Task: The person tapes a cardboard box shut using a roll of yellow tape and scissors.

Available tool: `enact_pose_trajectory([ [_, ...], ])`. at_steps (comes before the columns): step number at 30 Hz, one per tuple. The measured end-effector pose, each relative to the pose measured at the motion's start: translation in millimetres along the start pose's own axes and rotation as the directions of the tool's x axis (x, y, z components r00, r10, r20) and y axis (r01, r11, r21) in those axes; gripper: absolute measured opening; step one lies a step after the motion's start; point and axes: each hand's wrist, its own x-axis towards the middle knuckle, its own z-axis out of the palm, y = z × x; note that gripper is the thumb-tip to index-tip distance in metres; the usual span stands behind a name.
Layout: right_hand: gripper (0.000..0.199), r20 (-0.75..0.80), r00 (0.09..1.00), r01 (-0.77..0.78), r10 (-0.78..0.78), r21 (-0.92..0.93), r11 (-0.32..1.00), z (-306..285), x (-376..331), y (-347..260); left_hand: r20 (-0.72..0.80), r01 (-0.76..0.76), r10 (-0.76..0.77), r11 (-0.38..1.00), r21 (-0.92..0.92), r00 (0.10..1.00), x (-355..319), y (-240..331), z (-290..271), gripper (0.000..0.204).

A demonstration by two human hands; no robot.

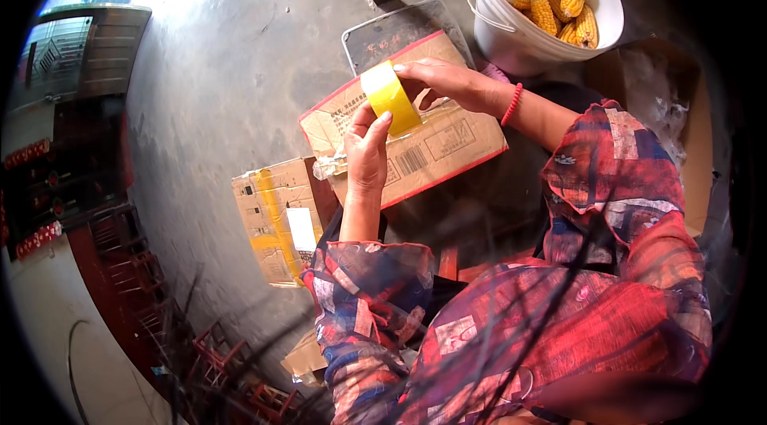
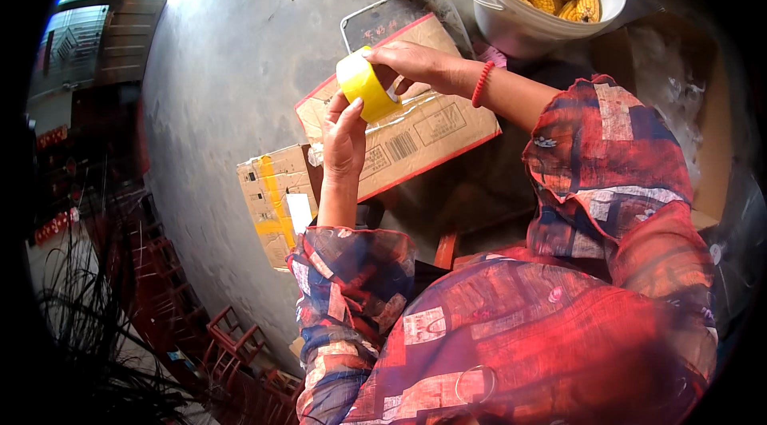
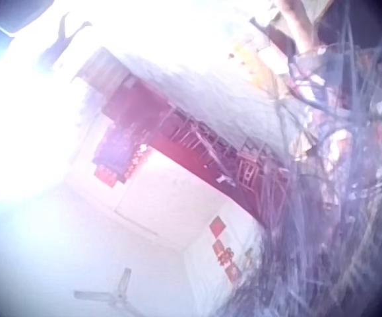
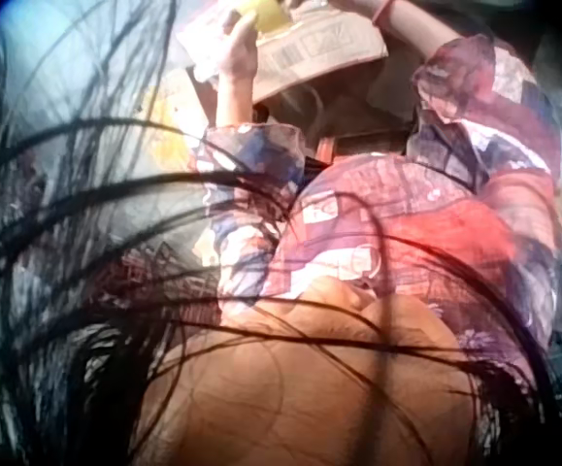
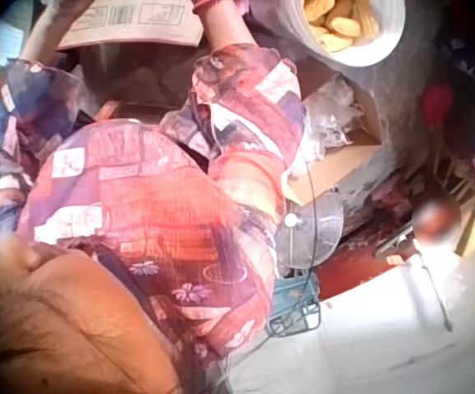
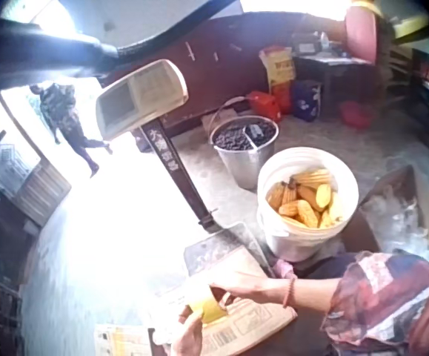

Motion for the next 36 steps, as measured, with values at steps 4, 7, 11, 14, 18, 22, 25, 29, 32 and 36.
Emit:
enact_pose_trajectory([
  [4, 0.038, -0.030, 0.999, 0.026, -0.027, -0.050, 0.998, -9.9, -0.8, -0.9, -0.045, 0.009, -0.007, 0.999, 0.042, 0.999, 3.0, 2.4, 16.9, 0.033],
  [7, 0.037, -0.034, 0.999, 0.026, -0.027, -0.041, 0.999, -9.9, 3.1, 2.6, -0.061, 0.002, 0.004, 0.995, 0.100, 0.998, 2.1, 2.6, 18.2, 0.033],
  [11, 0.037, -0.007, 1.000, 0.016, -0.016, -0.035, 0.999, -9.5, 3.1, 0.8, -0.085, 0.014, -0.003, 0.991, 0.132, 0.996, 3.2, 1.1, 15.2, 0.033],
  [14, 0.037, -0.008, 0.999, 0.041, -0.041, -0.064, 0.997, -9.5, 5.1, 2.8, -0.096, 0.006, 0.009, 0.988, 0.156, 0.995, 4.7, 2.6, 16.5, 0.032],
  [18, 0.038, -0.064, 0.987, 0.147, -0.148, -0.023, 0.989, -6.9, 9.7, 10.2, -0.058, -0.101, 0.153, 0.849, 0.518, 0.987, 2.2, 7.1, 22.0, 0.024],
  [22, 0.035, -0.005, 0.969, 0.243, -0.247, -0.149, 0.959, -11.6, 14.5, 13.5, -0.182, -0.018, 0.308, 0.549, 0.835, 0.934, 5.3, 17.6, 8.6, 0.016],
  [25, 0.033, 0.075, 0.986, 0.165, -0.148, -0.314, 0.935, -13.1, 11.1, 1.5, -0.046, -0.215, 0.497, 0.455, 0.864, 0.867, 10.7, 28.8, -0.2, 0.026],
  [29, 0.031, 0.242, 0.969, 0.172, -0.054, -0.501, 0.848, -9.8, 9.0, -4.2, 0.253, -0.290, 0.142, 0.484, 0.825, 0.957, 5.9, 27.2, -3.9, 0.059],
  [32, 0.030, 0.288, 0.958, 0.182, -0.014, -0.567, 0.803, -15.5, 1.9, -12.9, 0.014, 0.084, -0.206, 0.459, 0.885, 0.978, 2.5, 36.0, 12.8, 0.059],
  [36, 0.029, 0.293, 0.887, 0.462, -0.357, -0.571, 0.679, -19.5, 15.8, -0.4, -0.007, 0.121, -0.149, 0.775, 0.620, 0.989, 0.1, 29.3, 3.7, 0.042],
])
